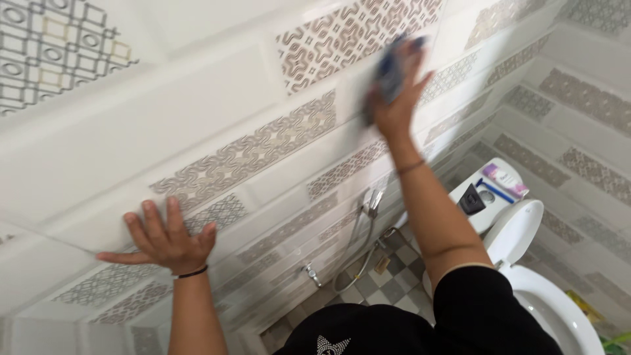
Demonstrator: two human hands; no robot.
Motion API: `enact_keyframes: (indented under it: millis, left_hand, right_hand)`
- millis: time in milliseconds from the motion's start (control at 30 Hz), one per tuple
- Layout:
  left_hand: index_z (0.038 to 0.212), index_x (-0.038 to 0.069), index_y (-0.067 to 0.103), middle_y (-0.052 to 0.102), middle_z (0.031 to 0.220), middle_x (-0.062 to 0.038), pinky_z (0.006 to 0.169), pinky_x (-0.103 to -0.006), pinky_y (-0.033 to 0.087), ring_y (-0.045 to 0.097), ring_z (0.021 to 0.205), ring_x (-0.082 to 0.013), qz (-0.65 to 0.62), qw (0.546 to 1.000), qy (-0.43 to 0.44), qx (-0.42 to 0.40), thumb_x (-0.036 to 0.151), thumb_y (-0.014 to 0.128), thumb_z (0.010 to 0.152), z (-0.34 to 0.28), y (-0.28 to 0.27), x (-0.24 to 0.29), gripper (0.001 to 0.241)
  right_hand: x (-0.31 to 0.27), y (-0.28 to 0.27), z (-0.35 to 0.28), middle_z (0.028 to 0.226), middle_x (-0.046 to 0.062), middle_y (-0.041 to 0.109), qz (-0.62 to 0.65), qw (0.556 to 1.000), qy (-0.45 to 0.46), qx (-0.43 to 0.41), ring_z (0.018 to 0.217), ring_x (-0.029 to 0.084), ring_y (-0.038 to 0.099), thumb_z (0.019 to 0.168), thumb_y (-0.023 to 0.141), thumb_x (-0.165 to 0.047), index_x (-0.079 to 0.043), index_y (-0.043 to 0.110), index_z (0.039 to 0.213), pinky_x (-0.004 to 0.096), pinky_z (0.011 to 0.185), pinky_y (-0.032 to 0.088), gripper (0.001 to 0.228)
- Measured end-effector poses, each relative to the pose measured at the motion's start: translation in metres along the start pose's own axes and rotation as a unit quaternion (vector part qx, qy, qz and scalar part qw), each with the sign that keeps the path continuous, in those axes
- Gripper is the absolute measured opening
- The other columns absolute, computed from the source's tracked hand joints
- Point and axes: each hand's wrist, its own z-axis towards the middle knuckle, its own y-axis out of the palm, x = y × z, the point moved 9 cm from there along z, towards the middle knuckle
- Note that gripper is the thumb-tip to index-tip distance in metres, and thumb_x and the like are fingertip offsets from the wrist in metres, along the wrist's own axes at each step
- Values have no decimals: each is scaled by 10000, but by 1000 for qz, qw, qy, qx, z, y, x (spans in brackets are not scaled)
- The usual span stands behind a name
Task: The person cleans the tiled bathroom wall by wiping down the tiles with a cloth while supporting themselves against the wall with their other hand.
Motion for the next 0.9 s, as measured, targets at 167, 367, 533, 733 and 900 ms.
enact_keyframes:
  millis: [167,367,533,733,900]
  left_hand:
    - [1529,315,544,421,1633,-2,1131,-794,-54,357,1536,-246,29,1000,-4,-2,750,223,1044,-2,3,-3,726]
    - [1534,324,544,436,1641,1,1131,-766,-70,398,1525,-241,124,991,38,-19,759,235,1032,-7,10,-5,732]
    - [1529,345,569,470,1628,0,1125,-736,-85,421,1512,-246,137,990,36,-15,767,270,1021,-16,9,-7,725]
    - [1462,285,562,513,1611,-40,1135,-741,-74,423,1506,-284,128,991,49,3,722,281,1033,-14,8,-4,674]
    - [1459,284,556,504,1611,-51,1139,-732,-77,414,1508,-285,143,989,40,-11,737,262,1021,-14,9,-3,695]
  right_hand:
    - [-62,16,-33,1714,6,238,-114,962,-233,-79,1620,257,53,1013,546,-656,-254,292,1629,566,1296,-154,778]
    - [44,-40,40,1736,96,255,17,996,-91,0,1643,381,59,1108,484,-565,-163,298,1639,583,1313,-133,691]
    - [70,-34,59,1724,59,288,9,992,-127,13,1640,331,45,1041,477,-583,-150,325,1623,556,1287,-158,741]
    - [76,-52,157,1762,30,272,-26,987,-146,58,1596,268,-15,1094,512,-617,-188,305,1663,507,1286,-181,741]
    - [84,-47,130,1731,4,318,-8,989,-144,30,1586,284,25,999,498,-614,-226,311,1634,532,1267,-175,767]
